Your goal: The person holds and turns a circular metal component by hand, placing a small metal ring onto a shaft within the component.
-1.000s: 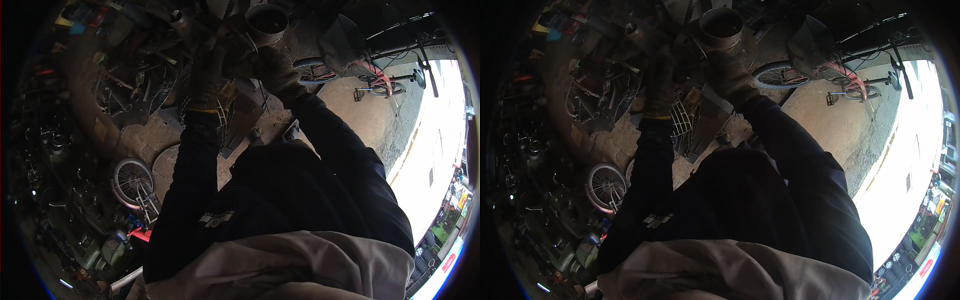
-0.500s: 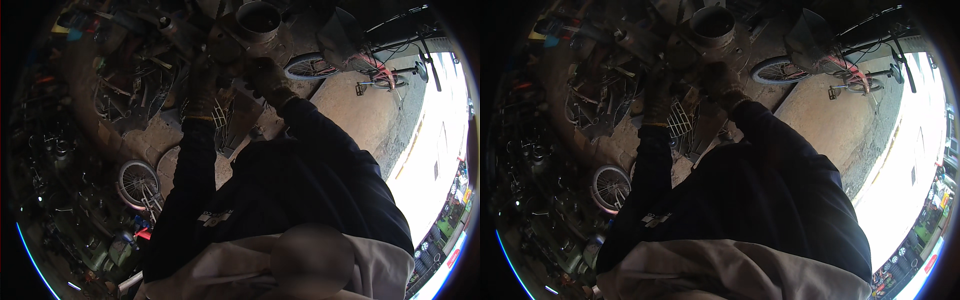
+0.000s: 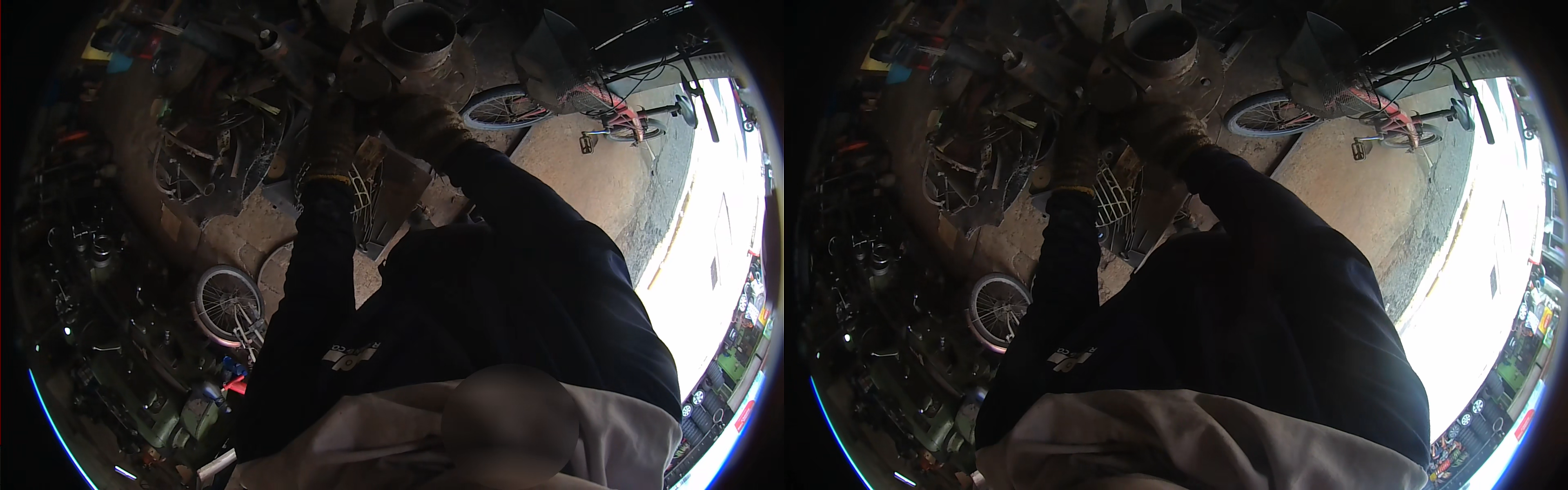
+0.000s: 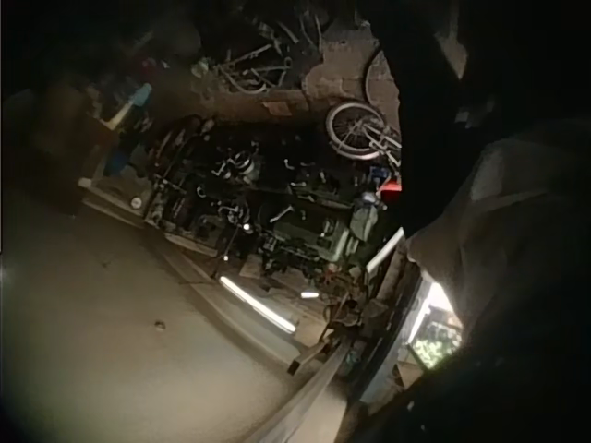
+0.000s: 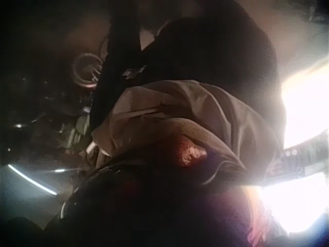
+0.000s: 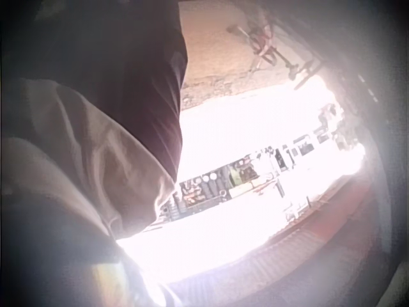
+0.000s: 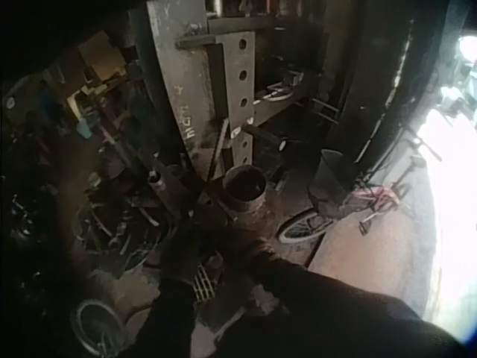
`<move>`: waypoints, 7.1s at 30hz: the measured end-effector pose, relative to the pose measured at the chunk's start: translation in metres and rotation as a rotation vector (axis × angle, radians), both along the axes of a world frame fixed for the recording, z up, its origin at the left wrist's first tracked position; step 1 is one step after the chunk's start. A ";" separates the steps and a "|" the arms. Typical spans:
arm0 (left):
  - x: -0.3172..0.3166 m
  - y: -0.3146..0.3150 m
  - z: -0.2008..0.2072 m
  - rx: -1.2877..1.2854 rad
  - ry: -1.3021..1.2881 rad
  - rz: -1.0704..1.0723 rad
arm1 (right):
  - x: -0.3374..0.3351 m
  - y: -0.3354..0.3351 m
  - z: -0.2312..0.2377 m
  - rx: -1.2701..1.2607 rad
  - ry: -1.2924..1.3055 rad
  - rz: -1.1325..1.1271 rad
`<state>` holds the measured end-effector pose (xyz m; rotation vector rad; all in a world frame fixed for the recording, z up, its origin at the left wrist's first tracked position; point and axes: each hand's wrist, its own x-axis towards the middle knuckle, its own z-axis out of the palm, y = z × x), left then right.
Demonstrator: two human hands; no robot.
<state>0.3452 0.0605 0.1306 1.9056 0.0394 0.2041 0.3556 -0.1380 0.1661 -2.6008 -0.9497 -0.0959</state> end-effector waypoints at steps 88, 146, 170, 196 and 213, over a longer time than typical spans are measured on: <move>-0.119 0.120 0.063 -1.064 -0.166 0.127 | -0.084 -0.113 -0.004 0.942 1.237 -0.443; -0.255 0.026 -0.212 0.471 0.783 0.205 | -0.132 -0.201 -0.089 0.257 1.297 -0.811; -0.214 0.014 -0.228 0.623 0.930 0.264 | -0.145 -0.241 -0.107 0.211 1.346 -0.718; -0.284 -0.163 -0.063 -0.621 0.445 -0.036 | -0.134 -0.246 -0.078 0.291 0.644 0.325; -0.140 -0.105 0.032 0.324 0.049 -0.211 | -0.018 -0.146 -0.005 0.051 0.215 -0.079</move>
